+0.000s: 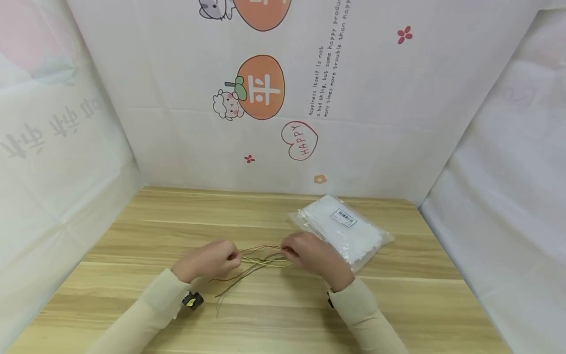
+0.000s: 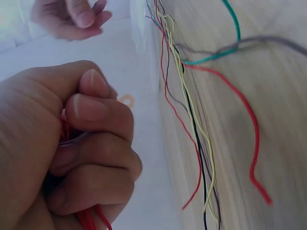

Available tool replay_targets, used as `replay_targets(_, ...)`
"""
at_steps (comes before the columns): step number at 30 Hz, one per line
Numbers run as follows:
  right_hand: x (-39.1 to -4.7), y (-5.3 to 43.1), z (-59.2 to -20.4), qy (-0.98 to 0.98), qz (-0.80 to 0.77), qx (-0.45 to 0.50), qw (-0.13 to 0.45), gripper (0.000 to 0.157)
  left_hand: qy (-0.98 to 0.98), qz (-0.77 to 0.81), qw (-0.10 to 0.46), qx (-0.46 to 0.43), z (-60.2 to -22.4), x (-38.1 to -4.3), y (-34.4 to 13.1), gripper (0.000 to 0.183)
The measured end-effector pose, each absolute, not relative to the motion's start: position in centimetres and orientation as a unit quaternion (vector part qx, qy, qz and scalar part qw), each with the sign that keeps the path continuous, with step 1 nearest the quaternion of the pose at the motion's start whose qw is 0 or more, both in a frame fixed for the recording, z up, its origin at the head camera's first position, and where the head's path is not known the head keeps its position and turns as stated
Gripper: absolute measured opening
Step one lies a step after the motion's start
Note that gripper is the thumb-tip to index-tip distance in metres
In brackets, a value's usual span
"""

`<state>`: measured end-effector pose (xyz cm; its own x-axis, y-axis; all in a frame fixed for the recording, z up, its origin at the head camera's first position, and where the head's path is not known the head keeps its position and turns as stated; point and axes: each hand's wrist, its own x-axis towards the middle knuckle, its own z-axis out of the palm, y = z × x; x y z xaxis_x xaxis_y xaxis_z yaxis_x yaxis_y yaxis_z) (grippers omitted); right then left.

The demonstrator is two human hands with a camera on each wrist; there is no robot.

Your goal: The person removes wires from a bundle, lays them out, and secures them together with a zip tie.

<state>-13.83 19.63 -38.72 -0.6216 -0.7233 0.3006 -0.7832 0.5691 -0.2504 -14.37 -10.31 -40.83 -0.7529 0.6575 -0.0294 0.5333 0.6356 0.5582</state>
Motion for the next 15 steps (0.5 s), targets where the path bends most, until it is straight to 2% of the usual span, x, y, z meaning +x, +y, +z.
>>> replay_targets(7,-12.8,15.1,-38.2,-0.844,0.188,0.478,0.156,0.004,0.894,0.273,0.109,0.339,-40.9,-14.2,-8.4,0.048)
replay_targets(15,-12.4,13.0,-39.3,-0.841,0.259,0.459,0.125,0.006,0.882,0.296,0.09,0.356,-40.8,-13.9,-7.2,0.034)
